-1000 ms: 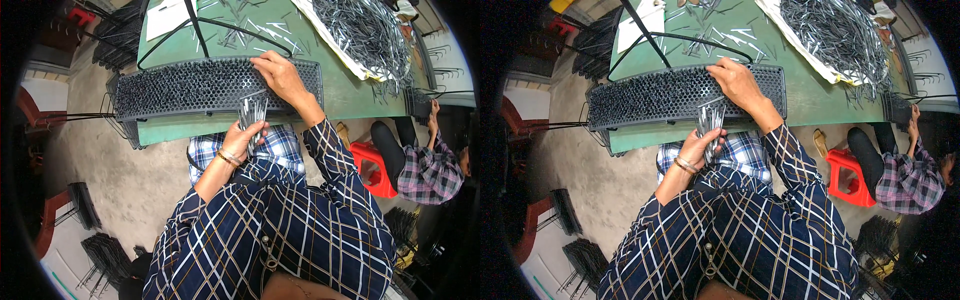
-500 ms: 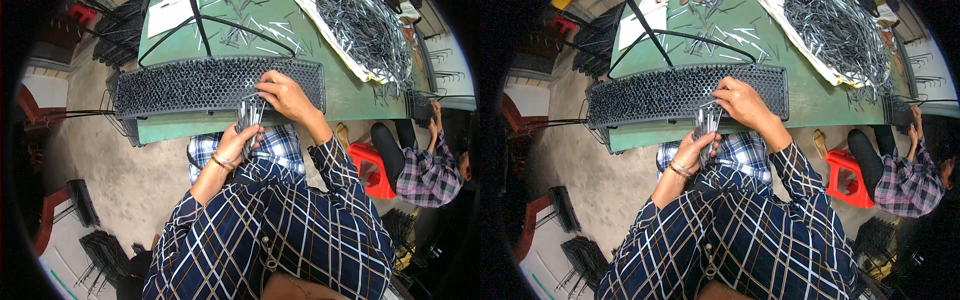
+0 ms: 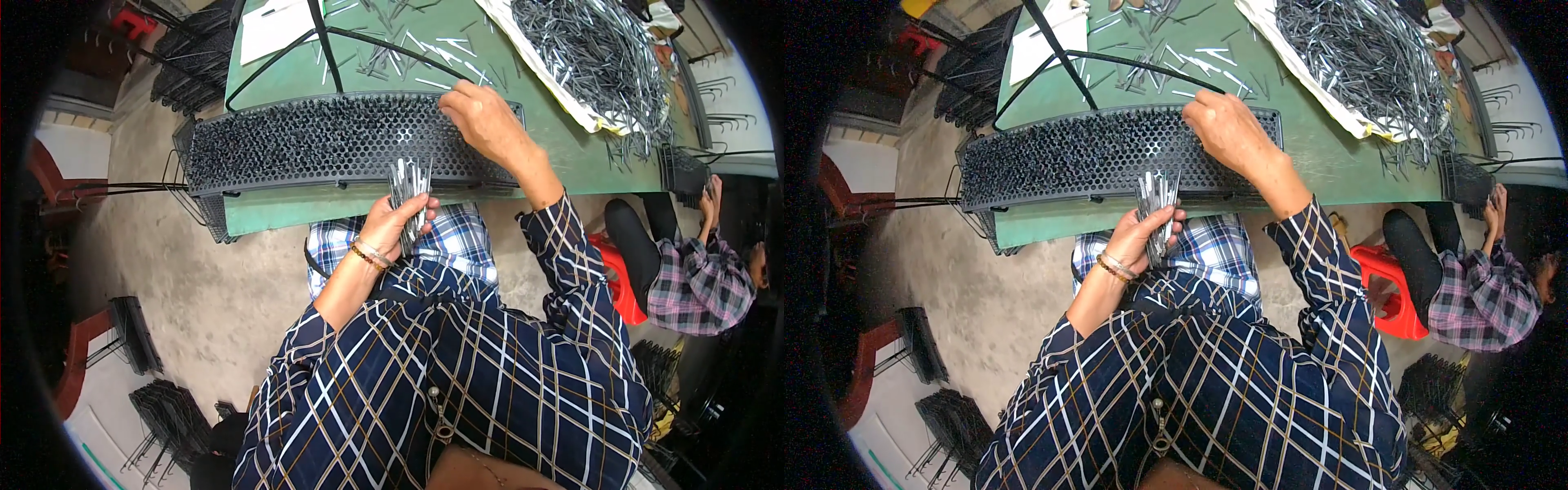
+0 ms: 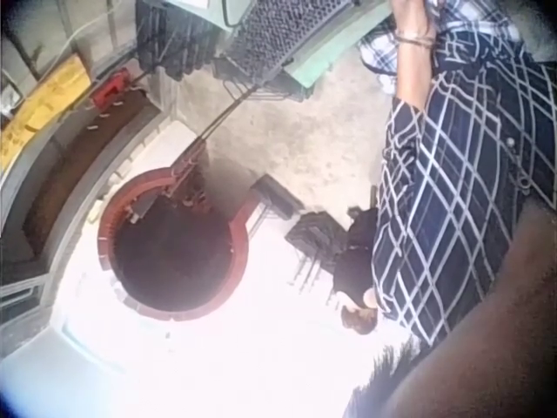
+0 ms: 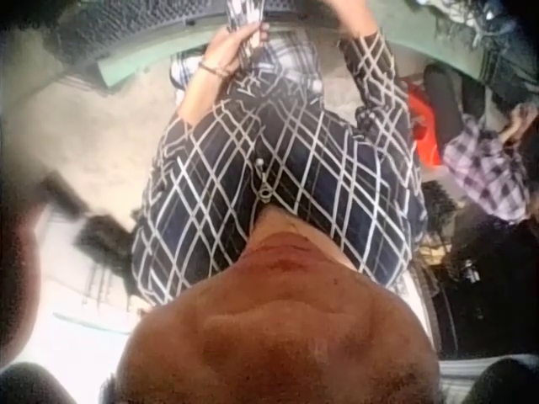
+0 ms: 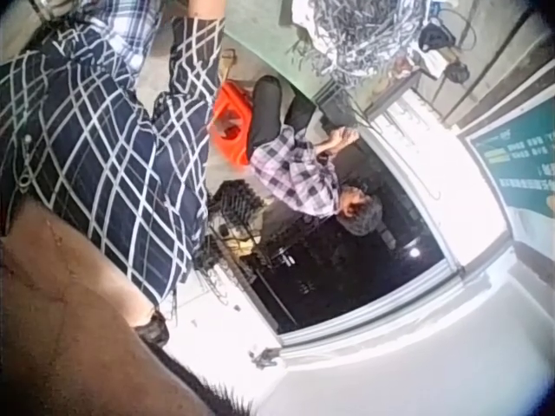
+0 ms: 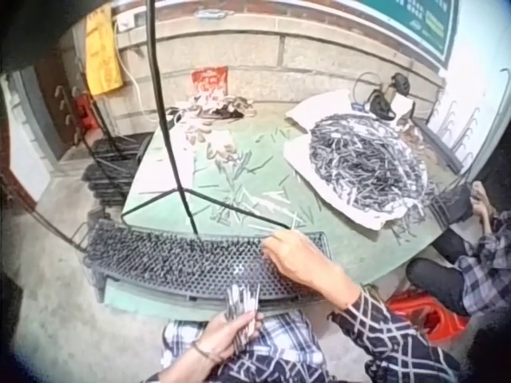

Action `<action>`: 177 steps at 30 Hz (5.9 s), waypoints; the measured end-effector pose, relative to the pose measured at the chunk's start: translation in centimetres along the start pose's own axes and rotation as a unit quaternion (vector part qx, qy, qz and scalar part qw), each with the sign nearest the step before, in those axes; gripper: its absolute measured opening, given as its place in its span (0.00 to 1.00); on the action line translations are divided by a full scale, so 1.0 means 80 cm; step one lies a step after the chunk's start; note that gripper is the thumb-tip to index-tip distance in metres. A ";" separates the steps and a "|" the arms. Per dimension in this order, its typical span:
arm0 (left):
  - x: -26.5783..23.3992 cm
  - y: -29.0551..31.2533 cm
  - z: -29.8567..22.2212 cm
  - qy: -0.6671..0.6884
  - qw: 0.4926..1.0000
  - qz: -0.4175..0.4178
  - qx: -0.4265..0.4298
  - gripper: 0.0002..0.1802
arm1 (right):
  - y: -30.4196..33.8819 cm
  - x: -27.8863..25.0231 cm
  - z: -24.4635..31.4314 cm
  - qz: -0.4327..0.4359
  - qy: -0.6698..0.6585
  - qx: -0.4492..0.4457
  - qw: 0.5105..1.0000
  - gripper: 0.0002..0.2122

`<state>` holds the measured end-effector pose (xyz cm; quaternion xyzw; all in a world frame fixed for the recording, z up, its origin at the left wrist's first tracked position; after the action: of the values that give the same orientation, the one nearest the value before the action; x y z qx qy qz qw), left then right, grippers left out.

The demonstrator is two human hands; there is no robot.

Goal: Pick up thin metal pins and insert them into a mesh grid panel.

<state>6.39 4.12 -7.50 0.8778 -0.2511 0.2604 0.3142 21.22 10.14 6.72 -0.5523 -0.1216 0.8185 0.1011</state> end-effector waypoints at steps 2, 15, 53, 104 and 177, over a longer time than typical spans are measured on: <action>-0.002 0.001 0.001 0.003 1.000 0.001 -0.006 0.12 | -0.007 0.001 0.000 0.011 0.005 0.005 1.000 0.03; -0.003 0.000 0.006 -0.009 1.000 -0.009 -0.021 0.13 | -0.027 0.050 0.011 0.082 0.030 -0.025 0.996 0.04; 0.010 0.004 -0.003 0.006 1.000 0.002 0.007 0.10 | 0.003 0.036 0.005 -0.140 -0.171 0.086 0.971 0.05; 0.000 0.004 0.009 0.031 0.999 -0.003 0.011 0.10 | 0.007 0.051 -0.012 -0.144 -0.331 0.187 0.913 0.07; 0.007 -0.002 -0.009 0.052 0.996 0.025 0.068 0.11 | 0.070 0.071 -0.011 0.217 -0.345 0.318 0.856 0.13</action>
<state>6.64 4.57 -6.74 0.8759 -0.2378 0.3299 0.2598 19.76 6.62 -0.33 -0.1848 0.2407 0.9519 0.0428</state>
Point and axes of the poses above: each hand's wrist, its own y-axis away from the middle knuckle, its own x-axis out of the palm, z = x × y, the point moved 8 cm from there along -y, towards the middle knuckle, and after that the axes turned 14 degrees about x, right-handed, at the moved point
